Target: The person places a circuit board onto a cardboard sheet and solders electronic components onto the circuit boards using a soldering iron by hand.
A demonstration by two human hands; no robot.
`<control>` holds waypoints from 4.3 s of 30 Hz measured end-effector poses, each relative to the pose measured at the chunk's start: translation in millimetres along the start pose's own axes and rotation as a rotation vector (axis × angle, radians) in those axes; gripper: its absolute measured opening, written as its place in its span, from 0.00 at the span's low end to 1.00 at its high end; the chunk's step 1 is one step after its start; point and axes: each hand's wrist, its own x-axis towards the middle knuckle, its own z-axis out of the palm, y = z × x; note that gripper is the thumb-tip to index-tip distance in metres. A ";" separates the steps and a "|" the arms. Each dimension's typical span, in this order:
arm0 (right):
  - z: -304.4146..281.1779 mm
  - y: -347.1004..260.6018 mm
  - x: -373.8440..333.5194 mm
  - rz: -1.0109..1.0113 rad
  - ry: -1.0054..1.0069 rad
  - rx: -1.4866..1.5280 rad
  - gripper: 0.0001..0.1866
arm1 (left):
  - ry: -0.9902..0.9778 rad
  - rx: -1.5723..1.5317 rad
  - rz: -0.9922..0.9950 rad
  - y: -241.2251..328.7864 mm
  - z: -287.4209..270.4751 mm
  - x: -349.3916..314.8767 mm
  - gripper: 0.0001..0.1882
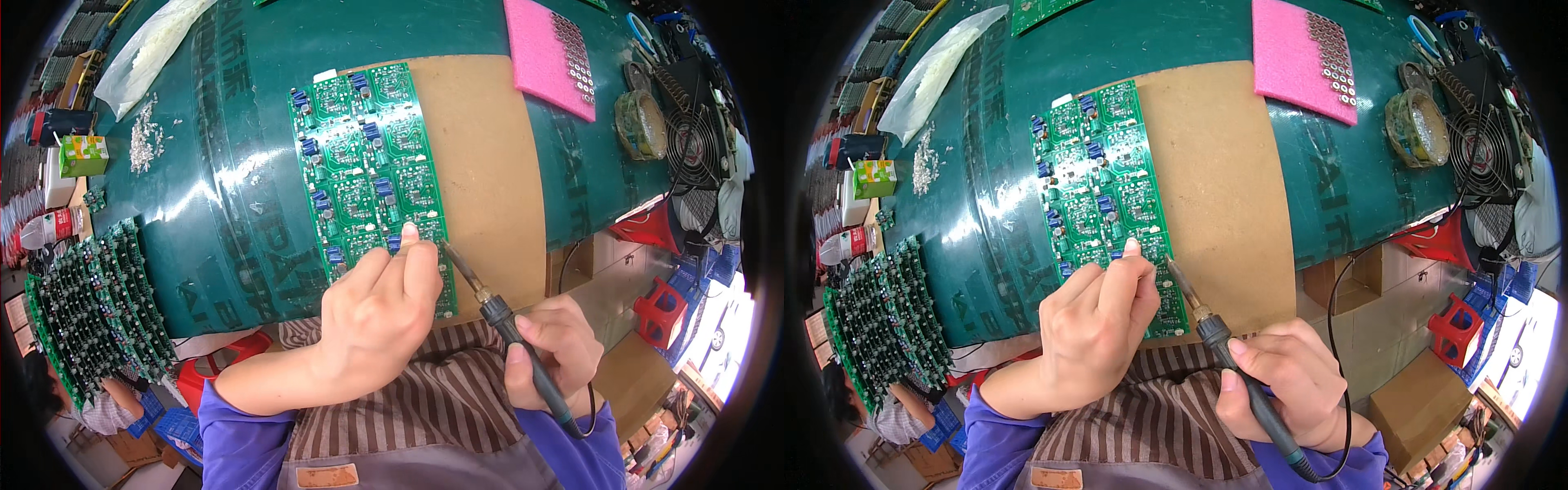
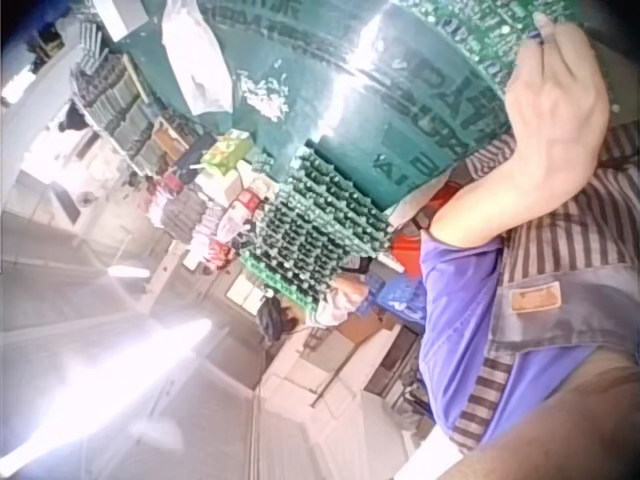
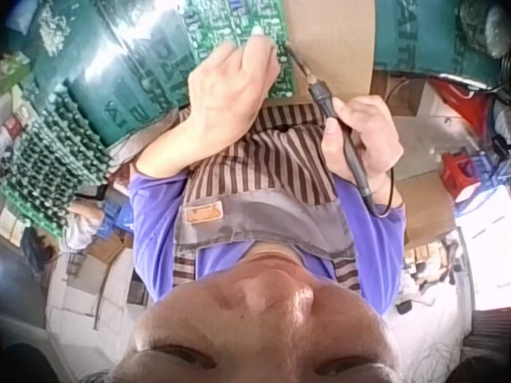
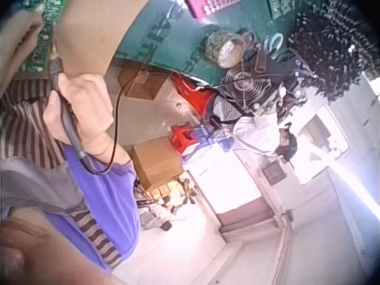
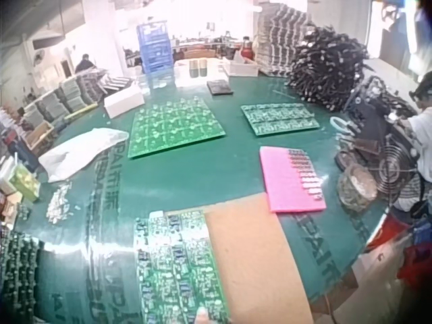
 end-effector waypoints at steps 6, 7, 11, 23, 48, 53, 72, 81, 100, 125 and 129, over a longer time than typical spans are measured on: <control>-1.7 -3.2 -0.9 0.003 0.005 -0.024 0.12 | 0.044 0.038 -0.003 0.8 1.2 -0.7 0.10; -1.5 -2.9 -0.9 0.003 0.005 -0.024 0.12 | 0.054 0.057 0.020 0.4 2.5 -1.6 0.09; -0.5 -3.5 1.9 0.004 0.004 -0.021 0.11 | 0.053 0.057 0.039 -0.5 5.8 -4.3 0.06; -0.1 -4.4 2.3 0.038 0.017 0.012 0.11 | -0.002 -0.048 0.007 -1.6 -1.4 -5.5 0.08; -86.0 104.0 9.9 0.362 0.687 -0.516 0.11 | -0.228 -0.232 -0.149 11.7 -34.2 -3.1 0.06; -55.2 67.8 -1.2 0.278 0.658 -0.390 0.12 | -0.276 -0.199 -0.090 23.8 -38.9 -22.8 0.10; -7.2 -7.1 -44.1 -0.008 0.040 0.070 0.12 | -0.060 -0.140 -0.107 29.3 -9.5 -42.1 0.10; -8.4 -12.8 -41.0 -0.014 0.030 0.039 0.11 | -0.099 -0.101 -0.099 29.5 -14.5 -40.2 0.08; -8.5 -14.8 -36.4 0.022 0.029 0.048 0.11 | 0.010 -0.038 -0.033 28.2 -6.1 -39.7 0.10; -34.8 72.7 53.9 0.254 0.628 -0.340 0.08 | 0.049 0.048 -0.023 -21.7 -58.9 8.8 0.09; 10.7 34.3 75.0 0.186 0.319 0.066 0.09 | 0.247 0.147 -0.030 -83.7 -51.1 63.1 0.06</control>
